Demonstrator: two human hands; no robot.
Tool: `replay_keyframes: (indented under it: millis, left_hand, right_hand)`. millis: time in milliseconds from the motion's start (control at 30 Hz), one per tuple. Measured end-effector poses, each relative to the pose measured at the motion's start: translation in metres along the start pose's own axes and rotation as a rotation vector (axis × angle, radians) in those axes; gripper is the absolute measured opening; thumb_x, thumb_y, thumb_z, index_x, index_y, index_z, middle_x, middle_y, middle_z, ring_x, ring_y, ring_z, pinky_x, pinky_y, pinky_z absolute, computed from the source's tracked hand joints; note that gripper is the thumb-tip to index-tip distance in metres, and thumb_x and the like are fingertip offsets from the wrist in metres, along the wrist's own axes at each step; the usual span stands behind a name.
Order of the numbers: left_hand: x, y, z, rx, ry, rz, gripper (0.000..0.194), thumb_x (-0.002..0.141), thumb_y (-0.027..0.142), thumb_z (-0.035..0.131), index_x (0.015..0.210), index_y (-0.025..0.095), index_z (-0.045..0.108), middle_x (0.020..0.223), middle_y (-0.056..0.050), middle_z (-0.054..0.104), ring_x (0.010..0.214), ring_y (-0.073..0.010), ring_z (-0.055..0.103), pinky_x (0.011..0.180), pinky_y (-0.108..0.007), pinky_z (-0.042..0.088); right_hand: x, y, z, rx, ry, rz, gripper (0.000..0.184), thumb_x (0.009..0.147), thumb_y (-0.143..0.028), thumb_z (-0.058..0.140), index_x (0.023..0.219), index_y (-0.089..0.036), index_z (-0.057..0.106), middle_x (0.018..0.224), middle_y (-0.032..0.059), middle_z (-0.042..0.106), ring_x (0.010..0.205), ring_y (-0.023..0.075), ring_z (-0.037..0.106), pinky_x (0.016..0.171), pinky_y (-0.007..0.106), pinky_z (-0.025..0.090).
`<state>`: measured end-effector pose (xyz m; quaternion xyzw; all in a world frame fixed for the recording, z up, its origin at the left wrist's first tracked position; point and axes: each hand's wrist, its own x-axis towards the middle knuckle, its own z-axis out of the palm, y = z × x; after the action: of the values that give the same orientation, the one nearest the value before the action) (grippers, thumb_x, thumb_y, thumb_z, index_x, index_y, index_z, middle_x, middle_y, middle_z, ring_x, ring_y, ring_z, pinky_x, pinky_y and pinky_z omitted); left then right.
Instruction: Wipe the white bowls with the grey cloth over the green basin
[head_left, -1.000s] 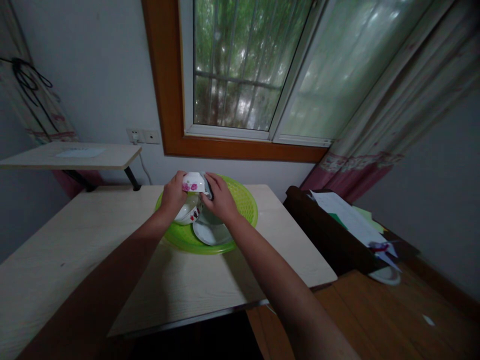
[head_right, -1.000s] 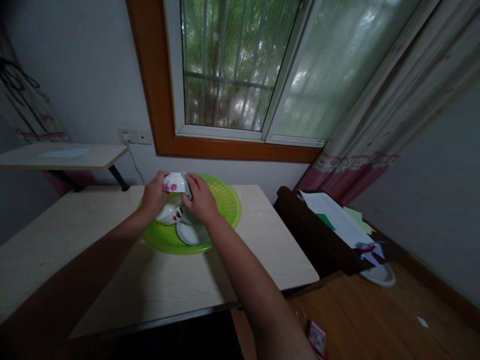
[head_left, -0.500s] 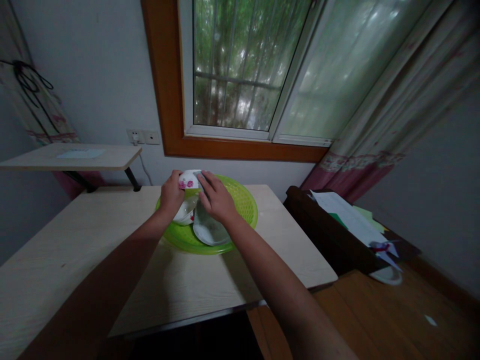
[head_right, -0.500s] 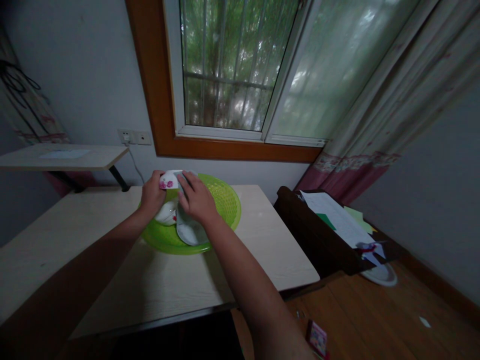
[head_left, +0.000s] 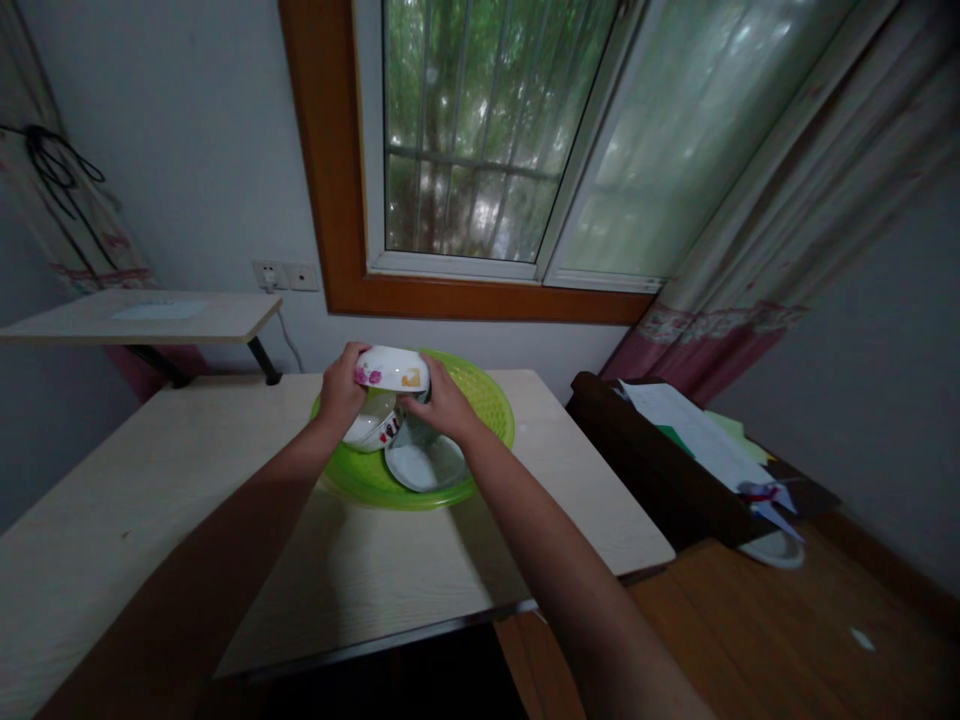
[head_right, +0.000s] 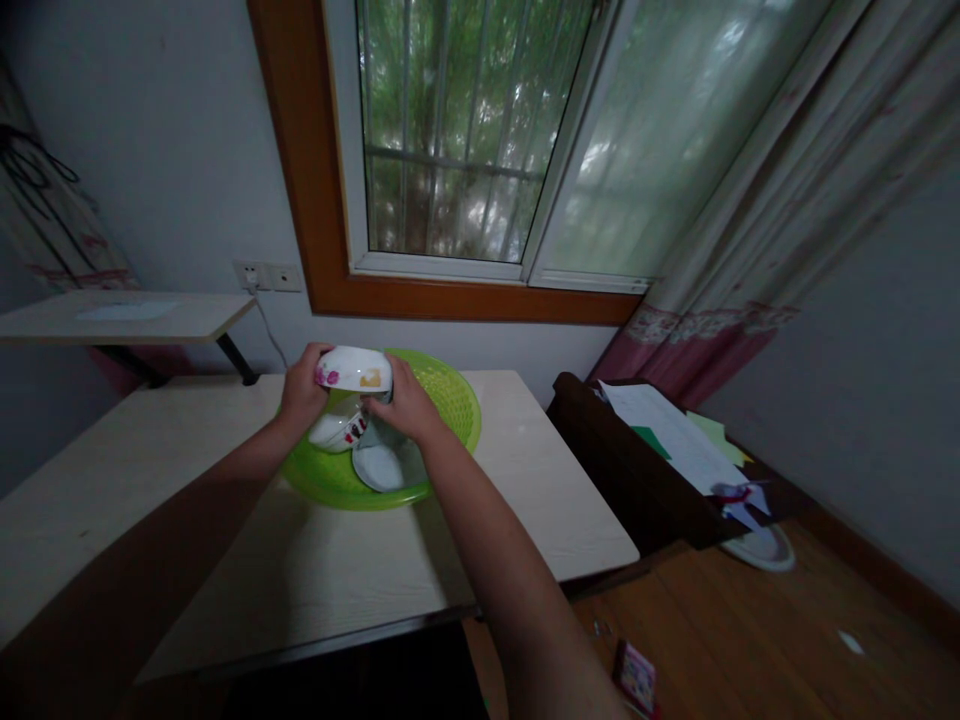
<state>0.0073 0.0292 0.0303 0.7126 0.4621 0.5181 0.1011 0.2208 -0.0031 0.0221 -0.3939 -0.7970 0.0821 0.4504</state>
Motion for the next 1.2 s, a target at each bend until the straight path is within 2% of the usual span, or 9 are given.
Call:
replay_keyframes:
  millis: [100, 233, 500, 600, 733, 900, 1100, 1200]
  left_hand:
    - [0.000, -0.002, 0.001, -0.033, 0.015, 0.055, 0.039, 0.074, 0.021, 0.056, 0.113, 0.019, 0.059, 0.103, -0.005, 0.071, 0.093, -0.0218, 0.066, 0.081, -0.032, 0.051]
    - [-0.001, -0.001, 0.000, -0.090, -0.016, 0.054, 0.036, 0.075, 0.026, 0.056, 0.111, 0.021, 0.058, 0.101, -0.002, 0.071, 0.091, -0.0192, 0.065, 0.080, -0.028, 0.051]
    - [0.000, 0.000, 0.003, -0.081, -0.083, 0.019, 0.039, 0.073, 0.029, 0.060, 0.111, 0.021, 0.059, 0.101, -0.004, 0.073, 0.087, -0.0192, 0.066, 0.078, -0.029, 0.051]
    - [0.000, -0.001, 0.007, -0.013, -0.113, 0.036, 0.040, 0.073, 0.028, 0.063, 0.112, 0.021, 0.059, 0.101, -0.005, 0.073, 0.087, -0.0201, 0.066, 0.078, -0.030, 0.051]
    - [-0.001, 0.002, 0.008, 0.123, -0.112, 0.096, 0.040, 0.075, 0.026, 0.062, 0.115, 0.020, 0.060, 0.107, -0.007, 0.072, 0.098, -0.0238, 0.067, 0.086, -0.034, 0.052]
    - [-0.005, 0.014, 0.008, 0.313, -0.089, 0.148, 0.044, 0.077, 0.014, 0.055, 0.121, 0.020, 0.059, 0.121, -0.010, 0.066, 0.110, -0.0247, 0.065, 0.093, -0.034, 0.052]
    - [-0.011, 0.024, 0.012, 0.536, -0.220, 0.162, 0.048, 0.082, 0.022, 0.058, 0.130, 0.018, 0.053, 0.129, -0.015, 0.062, 0.112, -0.0297, 0.065, 0.092, -0.038, 0.053]
    - [-0.011, 0.024, 0.013, 0.573, -0.237, 0.125, 0.042, 0.086, 0.021, 0.054, 0.128, 0.016, 0.054, 0.127, -0.017, 0.063, 0.110, -0.0307, 0.066, 0.091, -0.039, 0.053]
  right_hand:
    - [-0.001, 0.006, 0.002, -0.008, -0.010, -0.008, 0.075, 0.084, -0.023, 0.066, 0.151, -0.009, 0.036, 0.148, 0.0207, 0.051, 0.139, 0.0286, 0.049, 0.120, 0.045, 0.037]
    - [-0.001, 0.011, 0.004, -0.034, -0.035, 0.029, 0.066, 0.083, -0.013, 0.057, 0.147, -0.012, 0.041, 0.146, 0.0196, 0.056, 0.134, 0.0278, 0.055, 0.117, 0.049, 0.042]
    - [-0.001, 0.006, 0.001, -0.032, 0.022, 0.182, 0.058, 0.080, -0.006, 0.053, 0.137, -0.016, 0.055, 0.129, 0.0130, 0.070, 0.117, 0.0273, 0.067, 0.106, 0.045, 0.051]
    - [0.000, 0.004, -0.002, -0.060, 0.062, 0.239, 0.055, 0.081, -0.006, 0.051, 0.134, -0.017, 0.058, 0.124, 0.0113, 0.073, 0.113, 0.0265, 0.068, 0.102, 0.042, 0.053]
    - [0.001, -0.002, -0.005, -0.158, 0.074, 0.331, 0.052, 0.083, -0.008, 0.047, 0.133, -0.017, 0.058, 0.120, 0.0104, 0.074, 0.111, 0.0260, 0.069, 0.100, 0.039, 0.053]
    - [0.001, -0.011, -0.009, -0.300, 0.058, 0.404, 0.043, 0.093, -0.015, 0.043, 0.133, -0.017, 0.056, 0.125, 0.0123, 0.072, 0.113, 0.0258, 0.068, 0.099, 0.037, 0.052]
    - [0.002, -0.023, -0.014, -0.449, -0.024, 0.464, 0.034, 0.100, -0.021, 0.040, 0.130, -0.015, 0.055, 0.118, 0.0150, 0.072, 0.106, 0.0266, 0.070, 0.095, 0.038, 0.053]
    - [0.004, -0.029, -0.013, -0.518, -0.058, 0.459, 0.035, 0.102, -0.020, 0.038, 0.132, -0.015, 0.053, 0.117, 0.0165, 0.072, 0.102, 0.0272, 0.071, 0.091, 0.039, 0.054]
